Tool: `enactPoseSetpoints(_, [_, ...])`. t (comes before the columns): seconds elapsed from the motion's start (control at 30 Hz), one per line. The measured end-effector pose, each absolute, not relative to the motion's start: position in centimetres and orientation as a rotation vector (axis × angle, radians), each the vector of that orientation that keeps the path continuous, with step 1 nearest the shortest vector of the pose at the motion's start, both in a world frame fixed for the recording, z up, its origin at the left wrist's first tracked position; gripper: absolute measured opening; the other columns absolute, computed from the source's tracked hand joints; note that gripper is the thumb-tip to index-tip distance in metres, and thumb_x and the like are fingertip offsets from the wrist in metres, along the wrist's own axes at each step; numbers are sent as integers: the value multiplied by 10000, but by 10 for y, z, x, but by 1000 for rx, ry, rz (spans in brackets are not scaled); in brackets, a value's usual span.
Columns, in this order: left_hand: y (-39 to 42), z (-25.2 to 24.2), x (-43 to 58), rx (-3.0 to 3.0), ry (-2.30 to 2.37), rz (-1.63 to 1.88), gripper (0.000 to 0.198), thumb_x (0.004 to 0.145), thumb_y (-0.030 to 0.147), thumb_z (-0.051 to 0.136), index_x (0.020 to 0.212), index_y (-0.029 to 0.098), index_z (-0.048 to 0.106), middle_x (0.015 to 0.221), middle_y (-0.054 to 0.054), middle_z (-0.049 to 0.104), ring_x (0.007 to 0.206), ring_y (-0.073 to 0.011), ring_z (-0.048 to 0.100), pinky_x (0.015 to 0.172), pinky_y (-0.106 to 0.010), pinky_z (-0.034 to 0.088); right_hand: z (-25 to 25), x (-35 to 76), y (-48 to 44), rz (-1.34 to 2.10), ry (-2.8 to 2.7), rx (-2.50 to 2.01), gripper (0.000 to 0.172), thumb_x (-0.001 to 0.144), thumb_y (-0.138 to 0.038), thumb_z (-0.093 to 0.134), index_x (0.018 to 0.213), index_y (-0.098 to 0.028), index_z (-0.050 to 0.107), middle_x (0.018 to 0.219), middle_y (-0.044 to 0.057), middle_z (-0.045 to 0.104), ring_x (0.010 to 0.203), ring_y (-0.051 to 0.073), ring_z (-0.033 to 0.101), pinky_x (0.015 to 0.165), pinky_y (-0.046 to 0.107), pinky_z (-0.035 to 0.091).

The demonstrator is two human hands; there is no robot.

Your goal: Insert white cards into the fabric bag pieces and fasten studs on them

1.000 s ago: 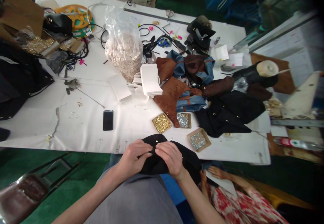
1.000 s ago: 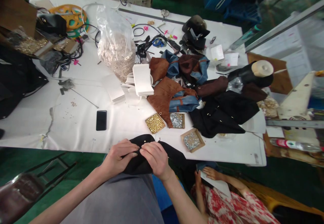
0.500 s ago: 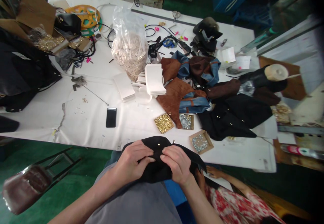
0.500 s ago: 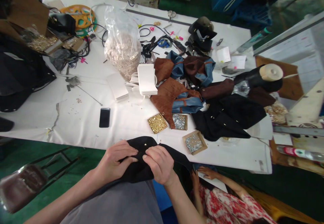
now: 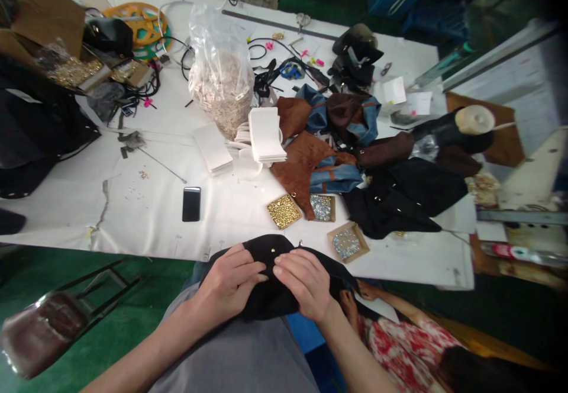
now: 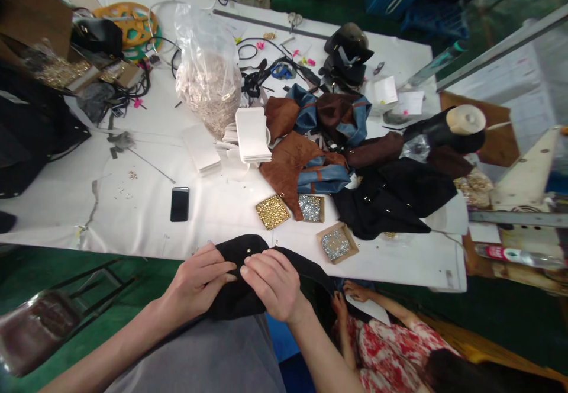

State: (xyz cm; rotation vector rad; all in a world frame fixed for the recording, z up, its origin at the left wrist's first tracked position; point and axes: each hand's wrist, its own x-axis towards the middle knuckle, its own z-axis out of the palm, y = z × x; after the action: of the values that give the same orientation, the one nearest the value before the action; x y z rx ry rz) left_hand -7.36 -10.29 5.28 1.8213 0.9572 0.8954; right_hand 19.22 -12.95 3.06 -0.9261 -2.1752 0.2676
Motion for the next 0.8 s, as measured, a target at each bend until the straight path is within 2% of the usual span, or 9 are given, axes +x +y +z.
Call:
enactPoseSetpoints(0.17, [-102,56,-75,1819,913,846,179,1148,88,691,1209,192,823,897,-56,690,827,-217,583,741,-412,516,32,192,-134,193,-2177,-949,309,1136,-66,559,1345,-137,775,1312,141,863,1344,246,792,1189,493,626])
enactPoseSetpoints(0.4, [-97,65,-74,1834,901,815,184,1153,87,654,1066,188,780,860,-48,642,804,-220,549,720,-425,463,34,182,-143,148,-2050,-1092,295,1129,-80,516,1228,-177,776,1177,96,851,1211,213,811,1195,475,551])
enactPoseSetpoints(0.6, [-99,67,-73,1870,906,828,184,1148,59,631,1062,178,741,878,-39,628,806,-210,534,755,-429,471,38,176,-143,393,-2038,-1037,311,1105,-54,445,1250,-176,692,1371,164,830,1344,238,801,1184,482,622])
enactPoseSetpoints(0.7, [-99,70,-72,1914,914,805,194,1157,53,605,1121,173,753,883,-33,591,812,-212,514,754,-425,465,38,180,-139,452,-2034,-1016,297,1118,-80,451,1271,-193,679,1281,139,854,1237,217,830,1138,486,650])
enactPoseSetpoints(0.8, [-101,72,-71,1923,956,754,211,1159,44,594,1157,172,762,885,-33,549,830,-223,498,737,-426,442,34,184,-139,447,-2050,-998,283,1111,-73,478,1279,-174,682,1274,154,845,1224,225,824,1117,492,644])
